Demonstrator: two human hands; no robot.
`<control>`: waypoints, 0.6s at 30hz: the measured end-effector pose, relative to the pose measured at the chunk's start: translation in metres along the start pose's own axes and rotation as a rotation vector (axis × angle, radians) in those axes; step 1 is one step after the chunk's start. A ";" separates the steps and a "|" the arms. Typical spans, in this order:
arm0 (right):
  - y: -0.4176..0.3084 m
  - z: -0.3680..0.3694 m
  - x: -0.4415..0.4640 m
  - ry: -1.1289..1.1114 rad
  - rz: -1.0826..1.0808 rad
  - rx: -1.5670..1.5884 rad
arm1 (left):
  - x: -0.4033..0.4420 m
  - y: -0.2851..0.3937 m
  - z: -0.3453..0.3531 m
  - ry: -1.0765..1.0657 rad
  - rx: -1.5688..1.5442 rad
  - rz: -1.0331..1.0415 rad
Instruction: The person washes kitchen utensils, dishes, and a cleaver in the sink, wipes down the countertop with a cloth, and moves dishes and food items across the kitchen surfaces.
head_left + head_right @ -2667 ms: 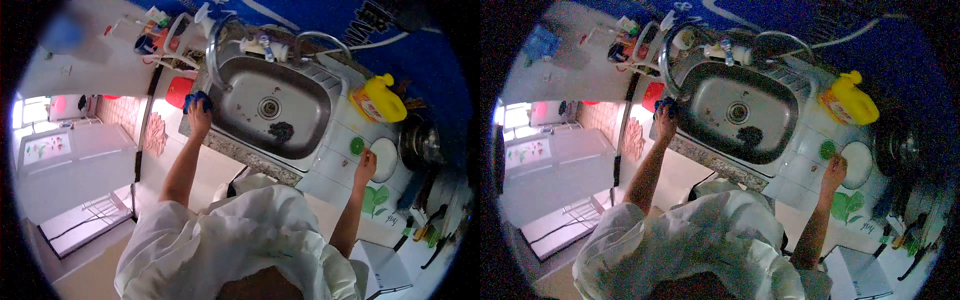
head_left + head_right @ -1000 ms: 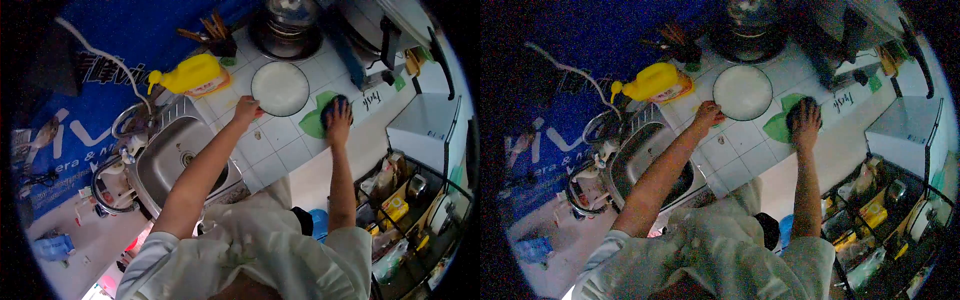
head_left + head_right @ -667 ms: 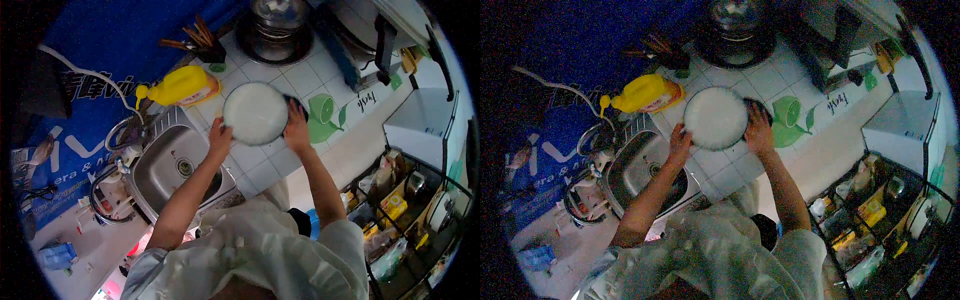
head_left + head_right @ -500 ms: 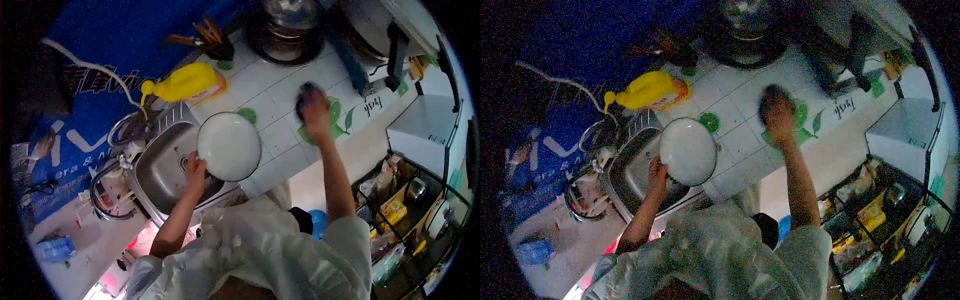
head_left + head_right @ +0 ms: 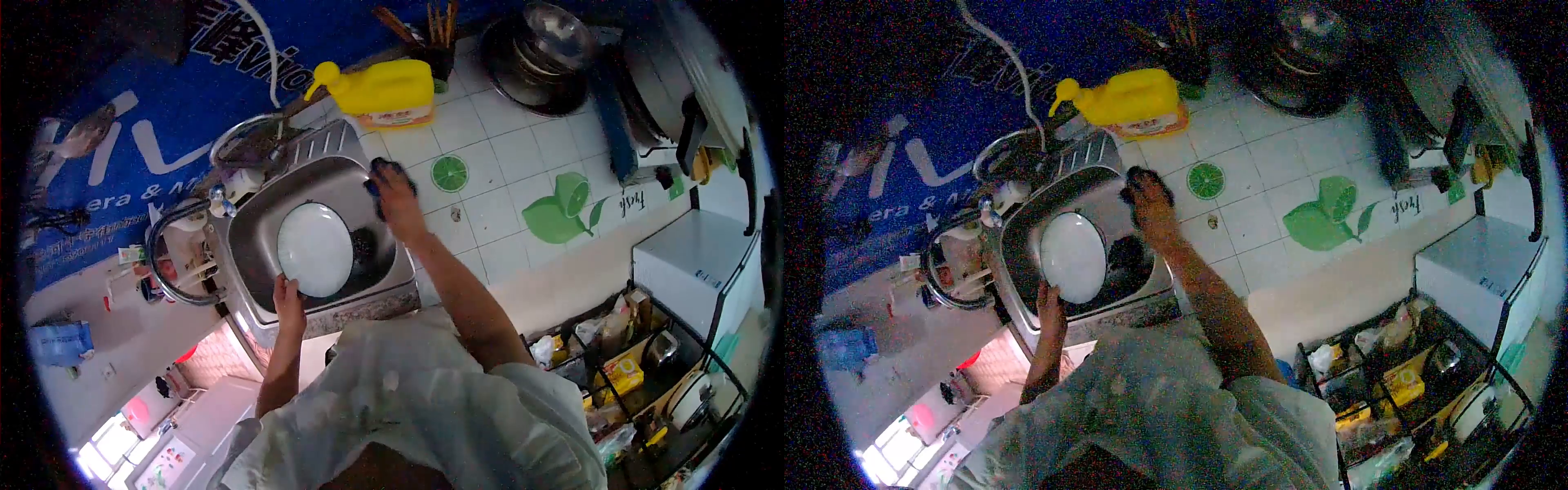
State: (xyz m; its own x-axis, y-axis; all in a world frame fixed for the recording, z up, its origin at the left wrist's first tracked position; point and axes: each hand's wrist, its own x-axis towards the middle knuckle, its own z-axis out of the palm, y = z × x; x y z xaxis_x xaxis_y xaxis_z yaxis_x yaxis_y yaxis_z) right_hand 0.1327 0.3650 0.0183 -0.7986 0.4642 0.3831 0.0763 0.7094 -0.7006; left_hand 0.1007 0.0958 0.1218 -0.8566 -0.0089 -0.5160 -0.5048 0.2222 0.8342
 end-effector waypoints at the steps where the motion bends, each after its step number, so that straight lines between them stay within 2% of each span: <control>1: -0.007 0.013 -0.008 -0.001 -0.006 0.001 | 0.000 0.000 -0.008 -0.003 -0.006 -0.014; 3: -0.020 0.028 -0.018 -0.181 0.169 0.452 | -0.002 -0.002 -0.015 0.027 -0.057 -0.015; 4: -0.024 0.025 -0.019 -0.186 0.168 0.452 | -0.003 -0.003 -0.020 0.053 -0.099 -0.020; 6: -0.024 -0.002 -0.012 -0.290 0.486 0.318 | 0.008 -0.026 -0.042 0.031 -0.088 0.035; 8: -0.010 -0.057 0.015 -0.265 0.636 0.412 | 0.006 -0.035 -0.054 0.017 -0.075 0.087; 10: 0.036 -0.059 0.015 -0.062 0.434 0.058 | -0.002 -0.031 -0.051 0.024 0.066 0.180; 11: 0.057 -0.056 0.014 0.010 0.350 -0.136 | 0.003 -0.041 -0.062 -0.038 0.147 0.155; 13: 0.052 -0.048 0.016 -0.007 0.119 -0.585 | 0.003 -0.048 -0.067 -0.066 0.105 0.153; 14: 0.040 -0.037 0.007 -0.012 0.116 -0.580 | 0.002 -0.052 -0.069 -0.050 0.080 0.140; 16: 0.018 -0.016 -0.012 -0.090 0.086 -0.285 | -0.009 -0.038 -0.060 -0.017 0.030 0.116; 18: -0.016 -0.010 -0.022 -0.204 0.065 -0.036 | -0.014 -0.027 -0.054 0.020 -0.188 0.012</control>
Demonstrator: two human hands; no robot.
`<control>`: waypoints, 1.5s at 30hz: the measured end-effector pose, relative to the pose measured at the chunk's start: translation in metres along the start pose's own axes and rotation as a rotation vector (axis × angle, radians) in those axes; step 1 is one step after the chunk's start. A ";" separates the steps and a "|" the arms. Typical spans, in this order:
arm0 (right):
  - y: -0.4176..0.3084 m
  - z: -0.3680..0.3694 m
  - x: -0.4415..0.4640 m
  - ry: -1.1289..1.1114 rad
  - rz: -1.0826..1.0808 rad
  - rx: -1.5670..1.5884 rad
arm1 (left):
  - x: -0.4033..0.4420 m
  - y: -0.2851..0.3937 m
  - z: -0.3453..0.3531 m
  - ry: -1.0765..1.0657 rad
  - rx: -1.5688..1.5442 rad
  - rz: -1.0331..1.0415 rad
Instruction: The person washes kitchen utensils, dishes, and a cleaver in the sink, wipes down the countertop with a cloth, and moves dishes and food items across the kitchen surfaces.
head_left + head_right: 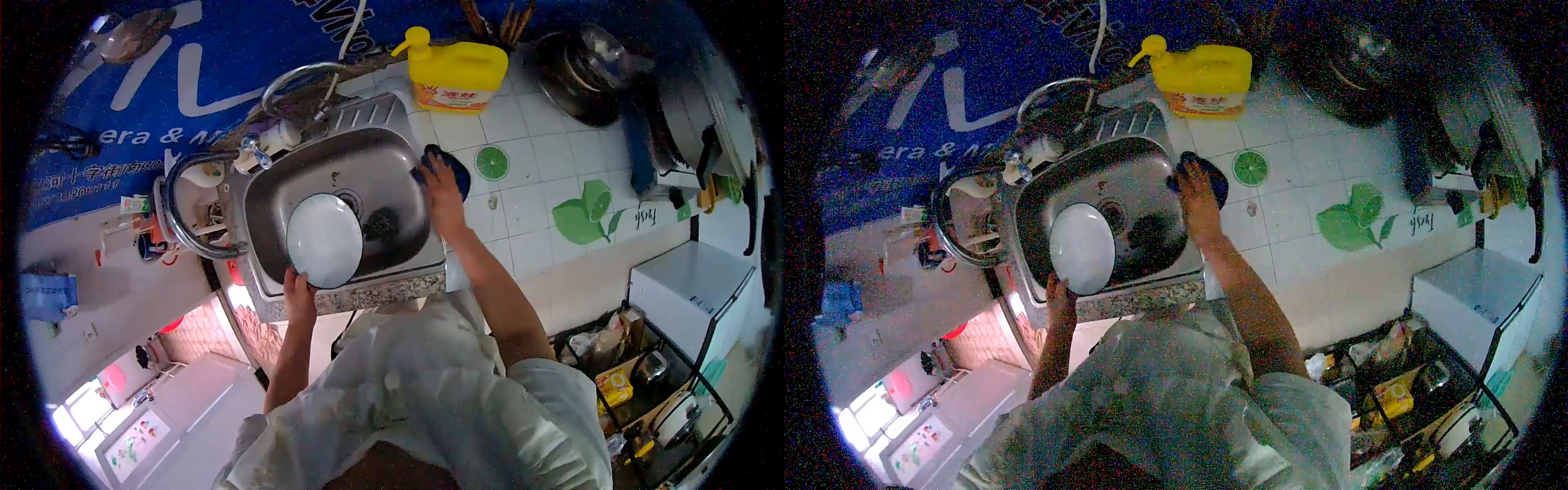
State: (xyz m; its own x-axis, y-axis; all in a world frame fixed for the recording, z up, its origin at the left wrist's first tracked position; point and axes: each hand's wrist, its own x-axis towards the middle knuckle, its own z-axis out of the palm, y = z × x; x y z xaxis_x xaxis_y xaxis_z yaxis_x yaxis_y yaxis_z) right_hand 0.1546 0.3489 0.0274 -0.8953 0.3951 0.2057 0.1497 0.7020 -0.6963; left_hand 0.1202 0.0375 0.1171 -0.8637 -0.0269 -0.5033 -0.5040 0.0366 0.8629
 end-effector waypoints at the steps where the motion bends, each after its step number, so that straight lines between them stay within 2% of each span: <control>1: 0.002 0.005 0.001 -0.027 -0.063 -0.077 | 0.002 -0.001 -0.003 -0.001 -0.004 0.004; 4: 0.017 0.010 0.036 -0.051 -0.106 -0.159 | 0.003 -0.005 -0.018 0.014 0.013 -0.049; 6: 0.017 0.013 0.068 0.022 -0.170 -0.227 | 0.004 0.000 -0.021 -0.092 0.063 -0.011; 8: 0.021 0.016 0.084 0.010 -0.142 -0.170 | 0.002 -0.001 -0.017 -0.054 0.064 0.001; 10: 0.010 0.001 0.073 -0.010 -0.067 -0.107 | 0.002 0.001 -0.013 -0.030 0.066 0.012; 12: 0.002 -0.019 0.046 -0.049 0.027 0.034 | 0.004 0.000 -0.009 0.069 -0.031 -0.071; 15: 0.006 -0.044 -0.007 -0.124 0.092 0.139 | 0.001 -0.005 -0.018 0.034 -0.019 -0.051; 20: 0.044 -0.014 0.034 -0.051 -0.070 -0.124 | -0.006 -0.005 -0.013 0.026 -0.027 -0.047; 23: 0.050 -0.003 0.080 -0.061 -0.063 -0.085 | 0.001 -0.017 -0.016 0.052 -0.025 -0.001; 25: 0.050 -0.004 0.083 -0.074 -0.161 -0.174 | 0.002 -0.018 -0.020 0.022 -0.010 -0.003; 27: 0.040 -0.026 0.046 -0.108 -0.131 -0.269 | 0.007 -0.026 -0.025 -0.012 -0.010 -0.009; 28: 0.030 -0.039 0.021 -0.144 -0.112 -0.360 | 0.010 -0.035 -0.030 -0.023 0.102 0.134; 30: 0.032 -0.057 -0.031 -0.263 -0.056 -0.384 | 0.010 -0.032 -0.022 -0.041 0.204 0.274; 32: 0.025 -0.081 -0.073 -0.313 -0.009 -0.393 | 0.000 -0.006 -0.001 -0.011 -0.072 -0.070; 33: 0.026 -0.092 -0.081 -0.314 -0.009 -0.402 | 0.000 -0.012 0.000 0.044 -0.065 -0.049; 35: 0.034 -0.117 -0.091 -0.399 0.017 -0.486 | 0.006 -0.011 -0.002 -0.021 -0.042 -0.039; 36: 0.071 -0.119 -0.091 -0.456 0.214 -0.643 | 0.007 -0.009 -0.003 -0.077 -0.013 -0.025; 38: 0.111 -0.138 -0.081 0.045 0.353 -0.520 | 0.009 -0.006 -0.001 -0.002 -0.029 -0.018; 39: 0.123 -0.135 -0.067 0.287 0.416 -0.585 | 0.012 -0.006 -0.003 -0.037 -0.005 -0.012; 40: 0.142 -0.125 -0.052 0.401 0.447 -0.606 | 0.014 -0.006 -0.006 -0.074 0.020 -0.006; 42: 0.136 -0.084 -0.018 0.514 0.505 -0.503 | 0.018 -0.013 -0.009 -0.054 0.110 0.045; 43: 0.111 -0.069 0.003 0.470 0.575 -0.282 | 0.019 -0.017 -0.010 -0.043 0.154 0.070; 44: 0.083 -0.057 0.024 0.403 0.535 -0.354 | 0.021 -0.021 -0.011 -0.031 0.199 0.094; 45: 0.087 -0.031 0.037 0.372 0.361 -0.581 | 0.022 -0.023 -0.010 -0.043 0.175 0.095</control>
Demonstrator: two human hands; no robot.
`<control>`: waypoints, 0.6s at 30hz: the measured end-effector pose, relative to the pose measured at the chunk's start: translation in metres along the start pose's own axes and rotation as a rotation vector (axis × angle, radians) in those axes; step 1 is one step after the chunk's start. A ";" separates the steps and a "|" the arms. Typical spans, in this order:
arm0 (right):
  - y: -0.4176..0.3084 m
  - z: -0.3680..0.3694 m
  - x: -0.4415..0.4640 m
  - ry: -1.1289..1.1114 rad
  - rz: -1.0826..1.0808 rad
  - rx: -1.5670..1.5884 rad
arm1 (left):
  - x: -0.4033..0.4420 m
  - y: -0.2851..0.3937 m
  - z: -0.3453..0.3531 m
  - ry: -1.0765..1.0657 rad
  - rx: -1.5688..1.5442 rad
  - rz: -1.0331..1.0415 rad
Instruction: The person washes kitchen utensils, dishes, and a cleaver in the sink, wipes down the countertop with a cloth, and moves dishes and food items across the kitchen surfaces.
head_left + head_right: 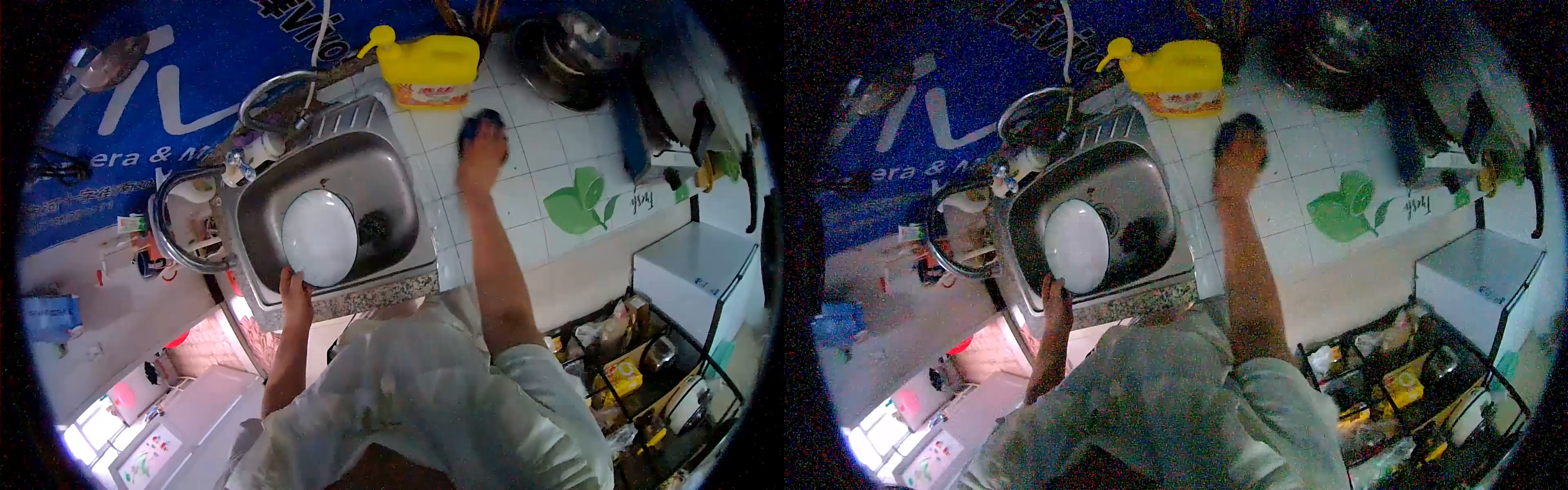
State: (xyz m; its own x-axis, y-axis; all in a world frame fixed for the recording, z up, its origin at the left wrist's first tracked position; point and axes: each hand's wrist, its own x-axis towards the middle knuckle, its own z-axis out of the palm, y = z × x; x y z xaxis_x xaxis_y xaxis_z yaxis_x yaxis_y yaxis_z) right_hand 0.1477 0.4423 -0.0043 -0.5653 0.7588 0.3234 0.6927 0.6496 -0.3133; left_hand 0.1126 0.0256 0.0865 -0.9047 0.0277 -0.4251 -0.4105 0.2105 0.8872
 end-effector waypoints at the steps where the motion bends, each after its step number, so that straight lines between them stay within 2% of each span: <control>1: -0.024 -0.004 0.000 -0.037 -0.013 0.064 | -0.001 0.004 0.002 -0.008 -0.005 0.003; 2: -0.043 -0.001 -0.006 -0.033 -0.047 0.184 | -0.001 0.009 0.003 -0.016 -0.010 0.007; 3: -0.061 -0.014 -0.008 -0.264 0.011 0.361 | -0.006 0.025 0.012 0.000 -0.080 -0.075; 4: -0.071 -0.007 -0.023 -0.212 -0.167 0.407 | -0.008 0.035 0.021 0.015 -0.151 -0.157; 5: -0.073 -0.002 -0.036 -0.116 -0.346 0.467 | -0.008 0.040 0.028 0.008 -0.148 -0.153; 7: -0.064 -0.021 -0.051 -0.231 -0.456 0.557 | -0.010 0.044 0.035 0.025 -0.183 -0.161; 8: -0.056 -0.035 -0.057 -0.232 -0.459 0.561 | -0.008 0.040 0.030 0.030 -0.182 -0.159; 10: -0.037 -0.071 -0.047 -0.502 -0.235 0.769 | 0.001 0.028 0.022 -0.052 -0.190 -0.147; 11: -0.023 -0.057 -0.049 -0.287 -0.318 0.672 | 0.001 0.028 0.020 -0.048 -0.189 -0.144; 13: -0.014 -0.038 -0.024 -0.184 -0.124 0.608 | -0.001 0.026 0.021 -0.101 -0.193 -0.194; 15: -0.026 -0.003 -0.003 -0.141 -0.074 0.653 | -0.006 0.031 0.034 -0.016 -0.221 -0.197; 17: -0.056 -0.009 0.007 -0.116 -0.238 0.613 | -0.011 0.028 0.027 -0.019 -0.127 -0.200; 18: -0.066 -0.005 0.006 -0.166 -0.359 0.444 | -0.010 0.029 0.025 -0.098 -0.117 -0.176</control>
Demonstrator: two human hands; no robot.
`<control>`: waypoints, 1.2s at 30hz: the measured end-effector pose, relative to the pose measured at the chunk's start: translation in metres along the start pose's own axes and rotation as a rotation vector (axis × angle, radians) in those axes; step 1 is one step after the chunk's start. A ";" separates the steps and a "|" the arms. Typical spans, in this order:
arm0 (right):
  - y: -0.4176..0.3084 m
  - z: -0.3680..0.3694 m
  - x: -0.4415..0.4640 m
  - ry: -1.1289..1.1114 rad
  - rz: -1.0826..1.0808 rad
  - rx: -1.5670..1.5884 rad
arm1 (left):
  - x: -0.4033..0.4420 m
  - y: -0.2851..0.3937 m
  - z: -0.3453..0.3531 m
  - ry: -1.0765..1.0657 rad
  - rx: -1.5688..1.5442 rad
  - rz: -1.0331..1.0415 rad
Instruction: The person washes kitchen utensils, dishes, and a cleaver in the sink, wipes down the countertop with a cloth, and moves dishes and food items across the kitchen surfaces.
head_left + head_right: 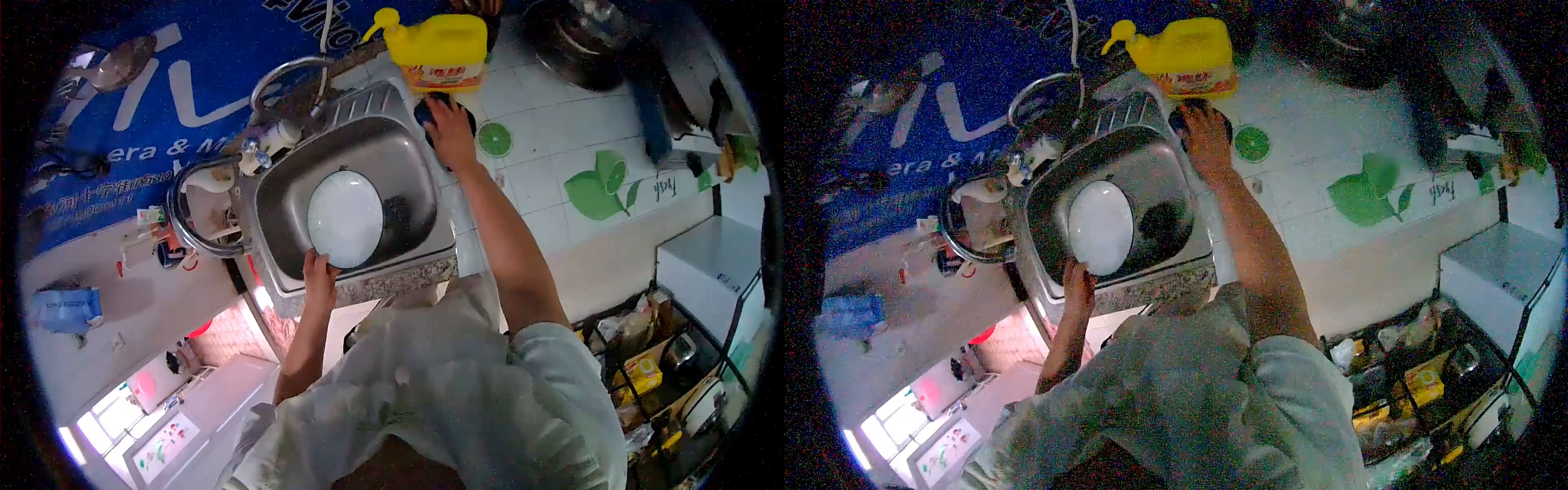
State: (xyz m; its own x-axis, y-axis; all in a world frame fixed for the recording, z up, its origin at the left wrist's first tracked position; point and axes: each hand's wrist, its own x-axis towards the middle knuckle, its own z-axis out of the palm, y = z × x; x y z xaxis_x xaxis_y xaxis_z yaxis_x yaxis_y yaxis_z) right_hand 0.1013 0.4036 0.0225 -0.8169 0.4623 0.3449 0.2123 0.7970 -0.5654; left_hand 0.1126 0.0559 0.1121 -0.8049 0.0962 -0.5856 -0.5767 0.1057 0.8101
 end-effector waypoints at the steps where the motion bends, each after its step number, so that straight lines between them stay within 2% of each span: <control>1: -0.004 0.001 -0.007 -0.007 0.006 0.010 | -0.001 0.000 -0.001 0.010 0.008 -0.006; 3: -0.014 -0.008 -0.025 -0.191 -0.038 0.064 | -0.003 -0.002 0.000 0.071 0.005 0.010; 5: -0.012 -0.020 -0.064 -0.271 -0.056 0.056 | 0.010 -0.025 -0.025 -0.008 0.184 0.219; 7: -0.023 -0.049 -0.112 -0.350 -0.062 0.006 | 0.017 -0.027 -0.028 -0.091 0.390 0.275; 8: -0.030 -0.066 -0.135 -0.387 -0.065 -0.016 | 0.006 -0.013 -0.009 -0.006 0.154 0.093; 11: -0.030 -0.096 -0.195 -0.516 0.021 0.135 | 0.006 0.004 0.021 0.048 0.076 0.085; 13: -0.031 -0.130 -0.203 -0.552 0.028 0.196 | 0.015 0.008 0.032 -0.037 0.147 0.082; 15: 0.009 -0.143 -0.213 -0.444 0.122 0.136 | 0.031 0.005 0.043 -0.023 0.231 0.034; 16: 0.034 -0.154 -0.206 -0.436 0.129 0.133 | 0.042 0.003 0.047 -0.122 0.276 0.037; 19: 0.101 -0.184 -0.171 0.264 0.721 0.158 | 0.035 0.023 0.105 -0.218 0.234 0.106; 20: 0.107 -0.179 -0.171 0.279 0.732 0.159 | 0.034 0.026 0.121 -0.230 0.246 0.112; 22: 0.109 -0.162 -0.175 0.264 0.354 -0.429 | 0.035 0.031 0.148 -0.342 0.238 0.017; 24: 0.066 -0.130 -0.184 0.055 0.393 -0.374 | 0.047 0.024 0.173 -0.386 0.253 0.041; 25: 0.054 -0.101 -0.198 0.062 0.308 -0.250 | 0.049 0.021 0.181 -0.407 0.257 0.060; 26: 0.029 -0.073 -0.207 -0.162 0.458 -0.295 | 0.050 0.019 0.190 -0.421 0.259 0.062; 27: -0.001 -0.071 -0.216 -0.141 0.336 0.002 | 0.050 0.019 0.197 -0.438 0.250 0.053; 28: -0.037 -0.083 -0.214 -0.177 0.256 0.115 | 0.051 0.019 0.203 -0.455 0.239 0.047; 31: -0.037 -0.101 -0.197 -0.218 0.161 0.200 | 0.056 0.022 0.219 -0.497 0.217 -0.020; 32: -0.024 -0.102 -0.197 -0.249 0.151 0.185 | 0.055 0.022 0.224 -0.409 0.309 -0.008; 33: 0.009 -0.097 -0.199 -0.146 0.211 0.014 | 0.056 0.021 0.227 -0.425 0.310 0.001; 35: 0.056 -0.147 -0.160 0.210 0.460 0.107 | 0.062 0.015 0.231 -0.414 0.298 0.015; 36: 0.089 -0.169 -0.149 0.315 0.472 0.139 | 0.058 0.017 0.235 -0.435 0.254 -0.013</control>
State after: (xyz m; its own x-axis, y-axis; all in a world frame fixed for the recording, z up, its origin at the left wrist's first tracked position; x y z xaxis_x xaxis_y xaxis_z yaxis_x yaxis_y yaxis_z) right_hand 0.3320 0.4712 0.0473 -0.4475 0.8652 0.2263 0.4246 0.4282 -0.7977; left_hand 0.0888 0.2961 0.0850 -0.6342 0.4912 -0.5971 -0.4902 0.3419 0.8018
